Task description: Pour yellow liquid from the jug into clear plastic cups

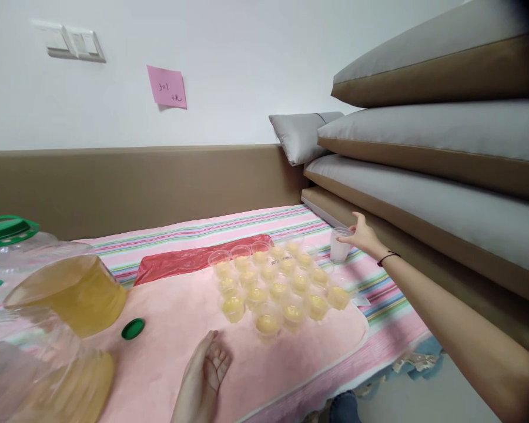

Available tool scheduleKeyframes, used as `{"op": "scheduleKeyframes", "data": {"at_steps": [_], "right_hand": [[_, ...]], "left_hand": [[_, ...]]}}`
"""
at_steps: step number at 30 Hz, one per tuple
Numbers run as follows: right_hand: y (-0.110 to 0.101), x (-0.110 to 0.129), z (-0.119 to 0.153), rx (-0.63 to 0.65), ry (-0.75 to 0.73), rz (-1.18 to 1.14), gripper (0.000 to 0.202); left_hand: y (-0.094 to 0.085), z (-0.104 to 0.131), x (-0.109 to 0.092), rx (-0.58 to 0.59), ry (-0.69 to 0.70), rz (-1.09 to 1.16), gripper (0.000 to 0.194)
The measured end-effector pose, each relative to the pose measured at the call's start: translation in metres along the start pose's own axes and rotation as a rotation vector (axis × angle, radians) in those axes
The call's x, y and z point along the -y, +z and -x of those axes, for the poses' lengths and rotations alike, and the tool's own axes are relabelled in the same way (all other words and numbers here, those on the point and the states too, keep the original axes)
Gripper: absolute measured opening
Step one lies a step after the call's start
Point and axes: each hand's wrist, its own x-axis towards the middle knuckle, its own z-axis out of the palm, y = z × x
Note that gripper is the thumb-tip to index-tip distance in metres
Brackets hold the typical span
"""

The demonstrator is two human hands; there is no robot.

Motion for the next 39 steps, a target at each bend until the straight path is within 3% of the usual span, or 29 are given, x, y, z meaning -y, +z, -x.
{"op": "scheduleKeyframes", "data": {"at_steps": [6, 11, 13, 17, 22, 26, 31, 35, 39], "right_hand": [[-0.003, -0.002, 0.001, 0.016, -0.011, 0.026, 0.051], [-0.01, 0.005, 0.001, -0.009, -0.04, 0.034, 0.101], [-0.018, 0.012, 0.001, -0.028, -0.057, 0.032, 0.112], [-0.041, 0.036, 0.003, -0.063, -0.106, 0.023, 0.113], [-0.07, 0.087, 0.021, -0.059, -0.241, -0.04, 0.114], [-0.069, 0.132, 0.065, 0.036, -0.427, -0.143, 0.112], [-0.038, 0.176, 0.155, 0.255, -0.688, -0.328, 0.103], [-0.002, 0.194, 0.218, 0.414, -0.745, -0.313, 0.097], [0.032, 0.199, 0.26, 0.449, -0.771, -0.265, 0.091]], "left_hand": [[0.0, -0.002, 0.002, 0.001, -0.008, -0.012, 0.009], [-0.001, -0.002, 0.0, 0.01, 0.001, 0.001, 0.01], [-0.002, -0.002, -0.001, 0.018, 0.007, 0.006, 0.01], [-0.003, -0.002, -0.004, 0.035, 0.029, -0.012, 0.011], [-0.004, 0.002, -0.007, 0.143, 0.082, -0.067, 0.018], [-0.005, 0.008, -0.011, 0.241, 0.146, -0.094, 0.027], [-0.013, 0.016, -0.016, 0.271, 0.2, -0.159, 0.035], [-0.025, 0.023, -0.021, 0.29, 0.235, -0.298, 0.039], [-0.039, 0.027, -0.024, 0.297, 0.319, -0.462, 0.035]]}}
